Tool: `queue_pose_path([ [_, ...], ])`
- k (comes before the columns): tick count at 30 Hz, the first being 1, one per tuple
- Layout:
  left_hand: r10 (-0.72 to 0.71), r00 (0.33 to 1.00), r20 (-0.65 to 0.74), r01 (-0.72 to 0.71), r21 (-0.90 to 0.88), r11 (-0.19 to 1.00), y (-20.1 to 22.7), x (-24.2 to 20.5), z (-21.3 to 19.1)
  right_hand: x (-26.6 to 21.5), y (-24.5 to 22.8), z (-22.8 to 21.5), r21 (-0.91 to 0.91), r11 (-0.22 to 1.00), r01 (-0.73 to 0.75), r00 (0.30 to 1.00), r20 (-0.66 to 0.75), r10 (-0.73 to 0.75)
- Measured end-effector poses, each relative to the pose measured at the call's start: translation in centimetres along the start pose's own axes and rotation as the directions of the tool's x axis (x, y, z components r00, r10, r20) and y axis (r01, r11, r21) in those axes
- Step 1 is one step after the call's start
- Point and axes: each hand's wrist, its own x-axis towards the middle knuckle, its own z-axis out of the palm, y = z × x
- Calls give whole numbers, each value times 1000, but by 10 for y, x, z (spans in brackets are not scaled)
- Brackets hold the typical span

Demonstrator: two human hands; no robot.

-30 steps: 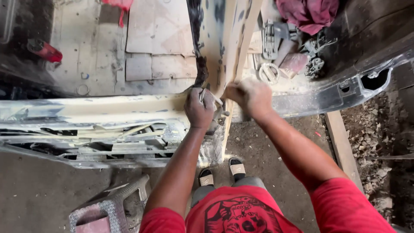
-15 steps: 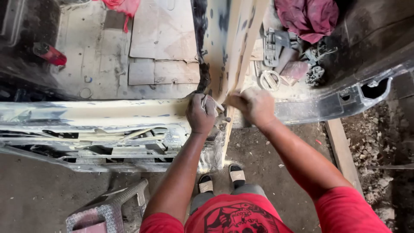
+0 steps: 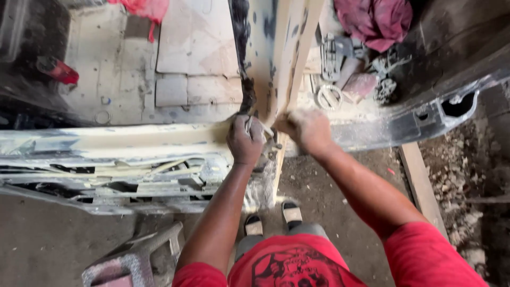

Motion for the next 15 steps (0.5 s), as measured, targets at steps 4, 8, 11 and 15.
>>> queue_pose_path([
  [4,0,1000,13,0,-3,1000,1,-4,1,-7,-6,-3,62,998,5,992,-125,3],
  [8,-33,999,41,34,-24,999,4,-16,-3,-16,-7,-8,55,998,10,993,-120,-4],
  [11,-30,999,22,31,-30,999,3,-7,-1,-12,2,6,40,999,-2,996,-93,6],
  [15,-49,997,59,52,-47,998,-2,-7,-2,-6,-6,-10,33,999,-26,996,-88,29],
])
